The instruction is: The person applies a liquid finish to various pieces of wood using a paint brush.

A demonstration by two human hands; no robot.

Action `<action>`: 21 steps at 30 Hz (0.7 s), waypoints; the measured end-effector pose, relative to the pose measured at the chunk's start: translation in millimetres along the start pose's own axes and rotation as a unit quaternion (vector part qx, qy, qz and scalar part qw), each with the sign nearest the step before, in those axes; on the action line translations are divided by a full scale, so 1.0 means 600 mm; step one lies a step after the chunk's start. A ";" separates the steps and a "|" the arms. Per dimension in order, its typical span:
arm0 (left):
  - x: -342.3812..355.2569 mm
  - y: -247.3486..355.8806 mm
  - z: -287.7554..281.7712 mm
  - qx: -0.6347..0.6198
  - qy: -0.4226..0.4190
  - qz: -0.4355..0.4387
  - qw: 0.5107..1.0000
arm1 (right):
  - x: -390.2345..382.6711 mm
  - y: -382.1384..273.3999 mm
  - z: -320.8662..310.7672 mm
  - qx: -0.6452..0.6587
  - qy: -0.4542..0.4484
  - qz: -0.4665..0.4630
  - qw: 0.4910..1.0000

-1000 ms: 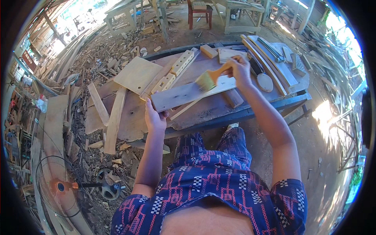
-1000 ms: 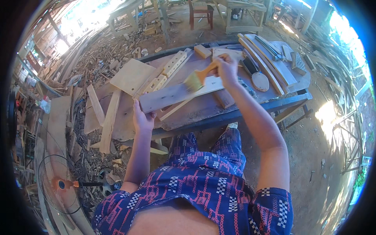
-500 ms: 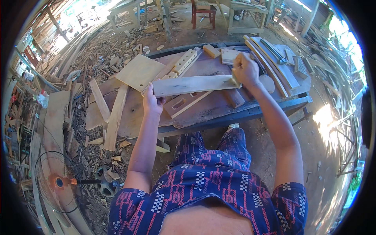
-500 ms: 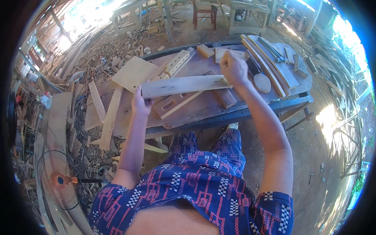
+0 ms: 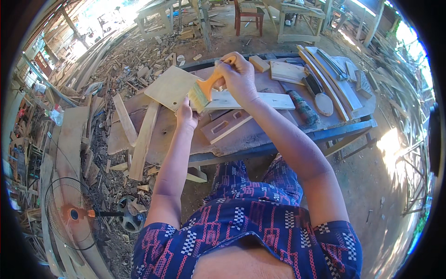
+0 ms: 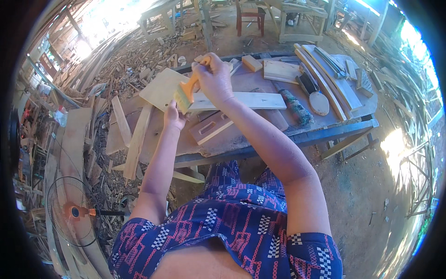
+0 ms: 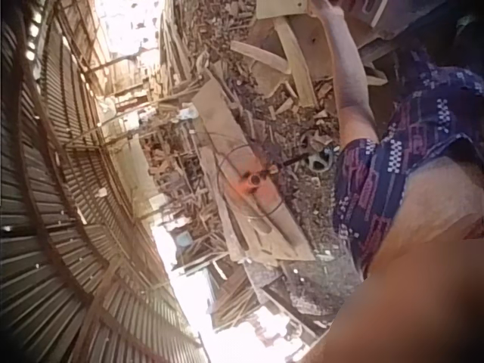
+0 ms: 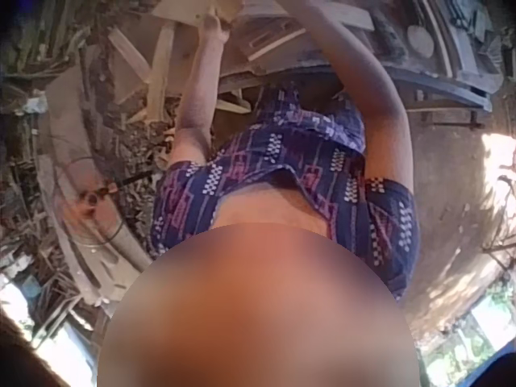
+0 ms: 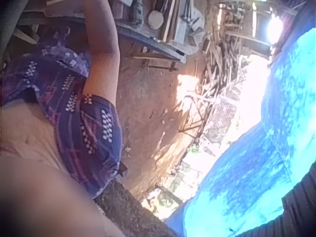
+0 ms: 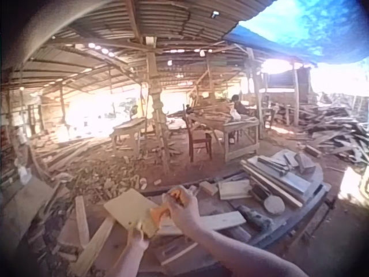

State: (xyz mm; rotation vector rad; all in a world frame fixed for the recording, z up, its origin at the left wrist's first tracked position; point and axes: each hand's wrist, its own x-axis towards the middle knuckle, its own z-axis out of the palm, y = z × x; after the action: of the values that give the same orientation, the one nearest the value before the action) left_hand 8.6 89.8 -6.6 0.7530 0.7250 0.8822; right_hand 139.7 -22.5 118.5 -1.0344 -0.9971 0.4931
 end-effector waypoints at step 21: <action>0.025 -0.014 -0.014 0.048 0.007 0.003 0.999 | 0.002 0.026 -0.346 -0.565 0.126 -0.110 0.808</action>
State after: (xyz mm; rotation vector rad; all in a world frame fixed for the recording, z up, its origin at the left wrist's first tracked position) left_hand 11.6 101.6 -21.7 0.8360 0.7830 0.8638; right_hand 321.7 -113.5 73.9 -1.9368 -1.1416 -0.5402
